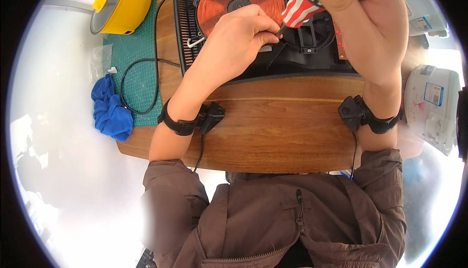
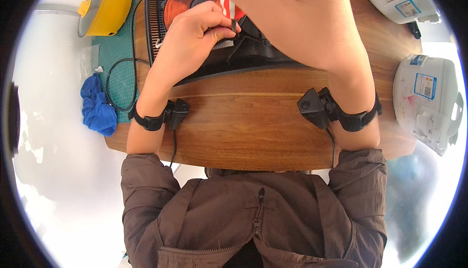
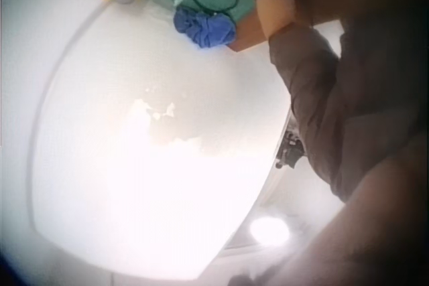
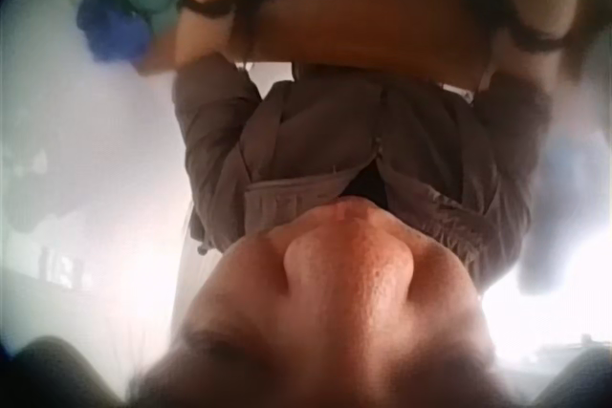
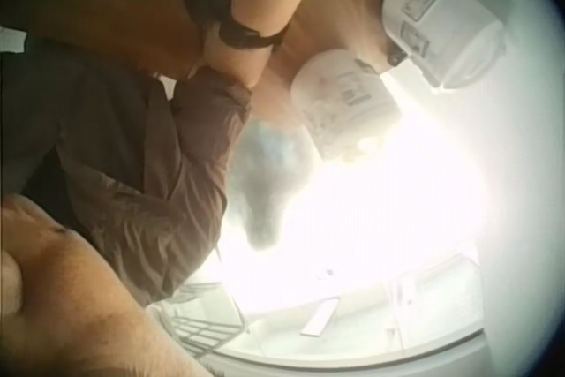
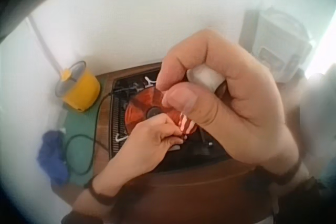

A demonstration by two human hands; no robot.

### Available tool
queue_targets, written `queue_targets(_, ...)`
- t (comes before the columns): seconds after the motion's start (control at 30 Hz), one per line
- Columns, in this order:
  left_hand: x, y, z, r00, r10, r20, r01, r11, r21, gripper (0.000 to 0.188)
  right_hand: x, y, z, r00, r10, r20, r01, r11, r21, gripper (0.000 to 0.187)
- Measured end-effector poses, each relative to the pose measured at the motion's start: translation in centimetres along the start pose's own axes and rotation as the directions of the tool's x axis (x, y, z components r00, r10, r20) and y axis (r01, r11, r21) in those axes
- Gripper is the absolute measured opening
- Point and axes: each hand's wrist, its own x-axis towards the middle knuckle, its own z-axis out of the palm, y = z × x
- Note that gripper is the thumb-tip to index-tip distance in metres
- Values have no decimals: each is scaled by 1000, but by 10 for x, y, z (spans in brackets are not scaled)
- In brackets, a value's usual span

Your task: The person assembles an electronic device by placing a copper coil over a circuit board, connecting wires, and securing components with a screwdriver. The person uses a screwdriver to tighten screws and adjusts the coil and wires multiple times.

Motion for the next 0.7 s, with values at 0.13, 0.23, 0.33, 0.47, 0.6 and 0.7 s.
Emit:
queue_targets(0.13, 1, 1, -1, 1000, 11, 9, -11, 999, -30, 10, 5, 10, 8, 991, -134, -19, 135, 991, 20, 20)
queue_targets(0.23, -1, -2, -1, 998, 54, 11, -54, 999, 0, 10, 12, -6, 20, 993, -116, -16, 114, 989, -98, 21)
queue_targets(0.33, 1, -6, -5, 995, 97, 36, -98, 995, 25, 10, 20, -30, 26, 999, -48, -4, 45, 968, -249, 25)
queue_targets(0.47, 1, -1, -11, 992, 83, 91, -87, 995, 39, 12, 29, -24, 14, 984, -87, 152, 125, 958, -258, 30)
queue_targets(0.6, -5, -2, -10, 994, 92, 66, -98, 991, 91, 13, 32, -11, 21, 986, -81, 148, 118, 956, -267, 36)
queue_targets(0.7, 0, 2, -10, 993, 24, 116, -31, 998, 60, 16, 41, -45, 20, 982, 185, 39, -164, 934, -318, 37)
